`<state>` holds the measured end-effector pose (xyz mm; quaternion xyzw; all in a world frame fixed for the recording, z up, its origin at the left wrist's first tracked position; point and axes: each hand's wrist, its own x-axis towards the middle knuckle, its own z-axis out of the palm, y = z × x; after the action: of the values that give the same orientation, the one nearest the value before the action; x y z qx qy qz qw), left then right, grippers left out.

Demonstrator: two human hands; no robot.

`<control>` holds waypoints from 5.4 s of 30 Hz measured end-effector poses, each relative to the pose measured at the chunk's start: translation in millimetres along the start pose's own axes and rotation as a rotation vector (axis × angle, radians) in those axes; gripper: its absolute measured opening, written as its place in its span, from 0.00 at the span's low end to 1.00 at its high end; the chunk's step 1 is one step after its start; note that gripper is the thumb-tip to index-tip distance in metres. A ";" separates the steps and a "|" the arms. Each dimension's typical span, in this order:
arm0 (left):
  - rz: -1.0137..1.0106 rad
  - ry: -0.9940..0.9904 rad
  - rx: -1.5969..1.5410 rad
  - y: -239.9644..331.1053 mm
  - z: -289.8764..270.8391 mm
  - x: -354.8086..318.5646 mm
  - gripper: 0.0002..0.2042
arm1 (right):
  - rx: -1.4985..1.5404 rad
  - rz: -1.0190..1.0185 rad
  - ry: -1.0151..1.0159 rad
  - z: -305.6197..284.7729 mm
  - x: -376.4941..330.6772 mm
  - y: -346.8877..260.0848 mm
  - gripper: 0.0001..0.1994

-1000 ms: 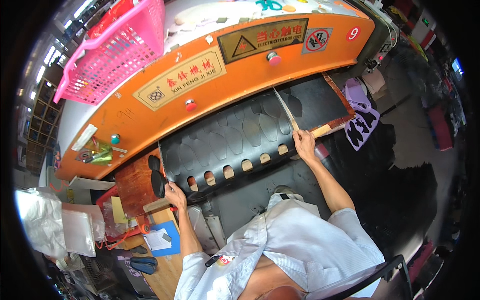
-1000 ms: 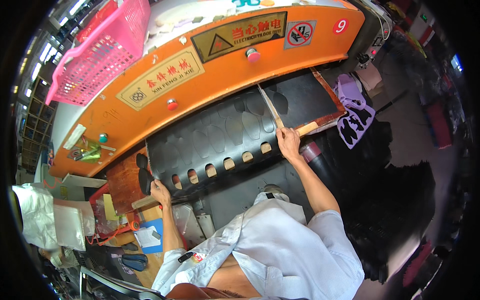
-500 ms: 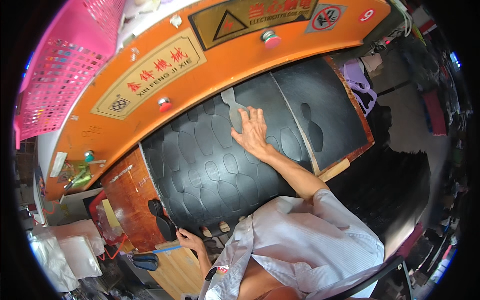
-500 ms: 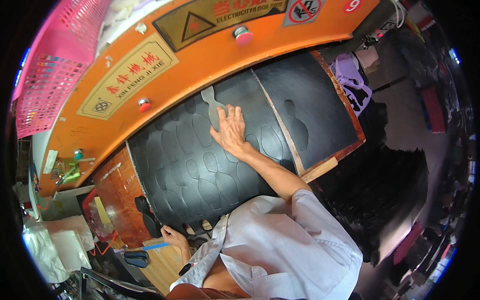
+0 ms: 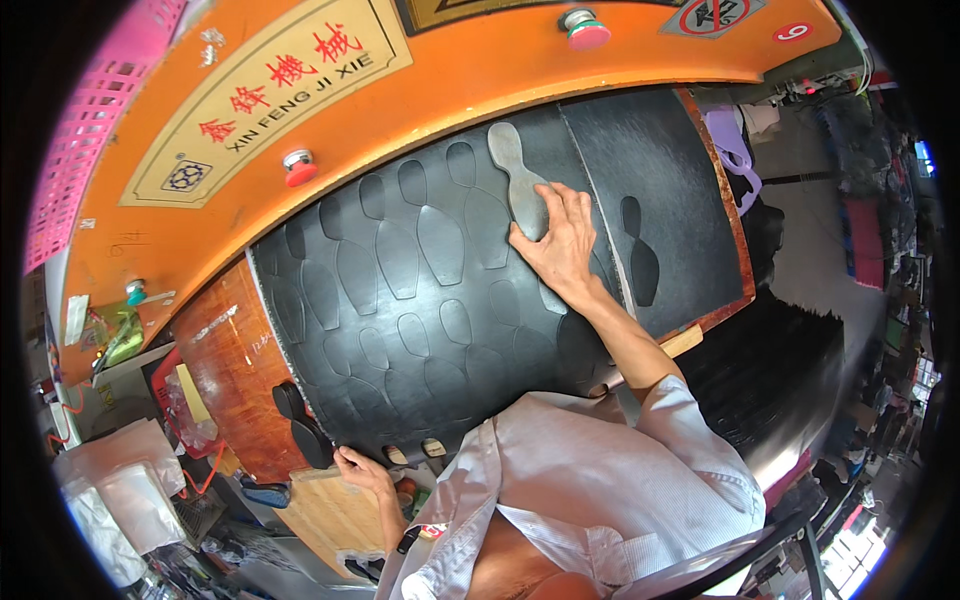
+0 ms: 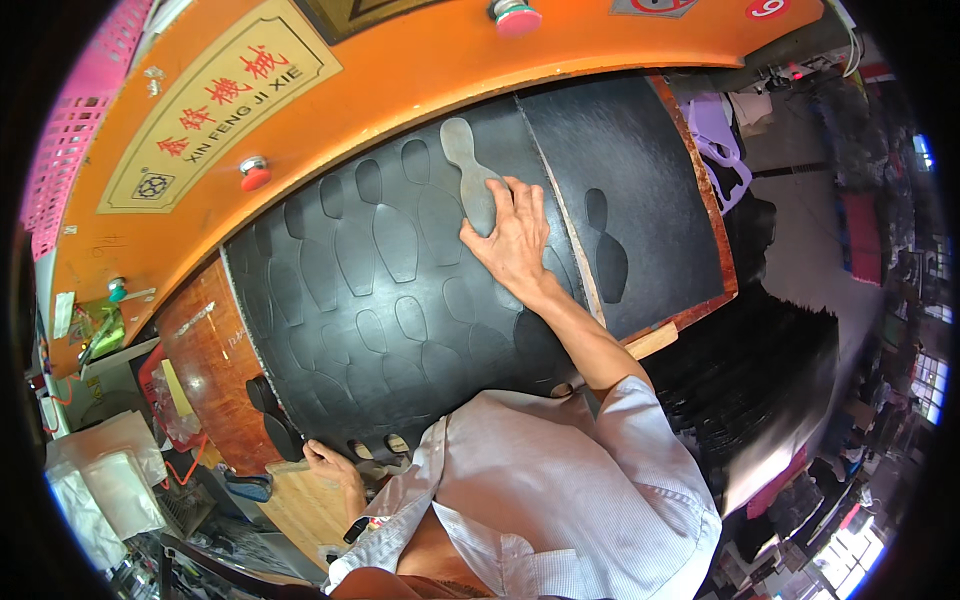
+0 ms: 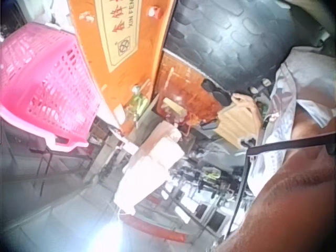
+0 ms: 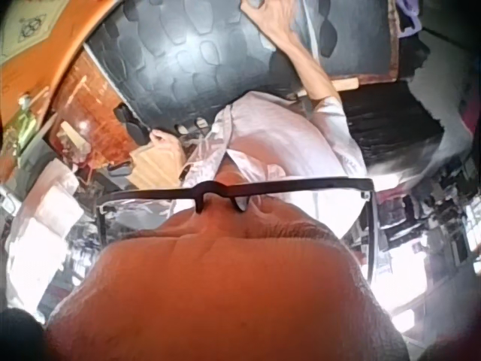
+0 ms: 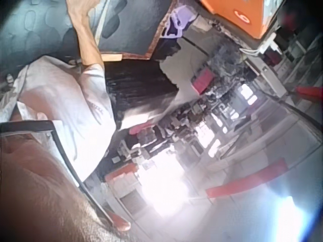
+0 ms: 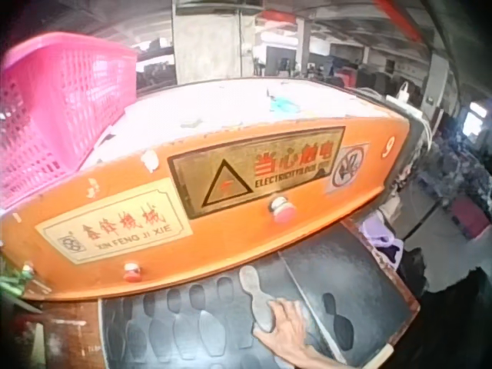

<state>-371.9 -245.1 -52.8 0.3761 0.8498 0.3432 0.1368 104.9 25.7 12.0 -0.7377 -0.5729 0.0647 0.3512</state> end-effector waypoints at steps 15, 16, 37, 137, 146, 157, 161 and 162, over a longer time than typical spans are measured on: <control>0.235 0.249 -0.038 80.5 73.8 70.2 0.15 | 0.569 0.083 0.251 -50.9 83.1 28.7 0.11; 0.259 0.267 -0.053 84.4 77.4 75.6 0.15 | 0.631 0.042 0.349 -63.2 94.0 24.8 0.09; 0.376 0.239 -0.014 178.3 111.4 180.8 0.18 | 0.263 0.106 0.049 -65.4 25.5 92.9 0.14; 0.039 0.025 -0.048 -12.0 12.7 -2.9 0.23 | -0.064 -0.110 0.057 -28.4 34.3 55.5 0.19; 0.058 0.047 -0.073 10.3 25.0 13.0 0.21 | 0.361 0.275 0.136 -61.4 6.8 78.0 0.14; 0.288 0.250 -0.092 82.3 71.5 67.1 0.17 | 0.533 -0.111 0.507 -87.0 84.5 40.8 0.10; 0.307 0.268 -0.078 95.6 89.1 94.7 0.15 | 0.492 -0.330 0.558 -91.5 145.0 -12.2 0.10; 0.339 0.295 -0.042 100.4 93.3 105.0 0.15 | 0.430 -0.365 0.512 -91.5 161.8 -22.4 0.11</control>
<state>-342.7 -74.9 -49.1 0.4563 0.7779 0.4301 -0.0406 186.8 131.3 143.1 -0.5254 -0.5620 -0.0665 0.6354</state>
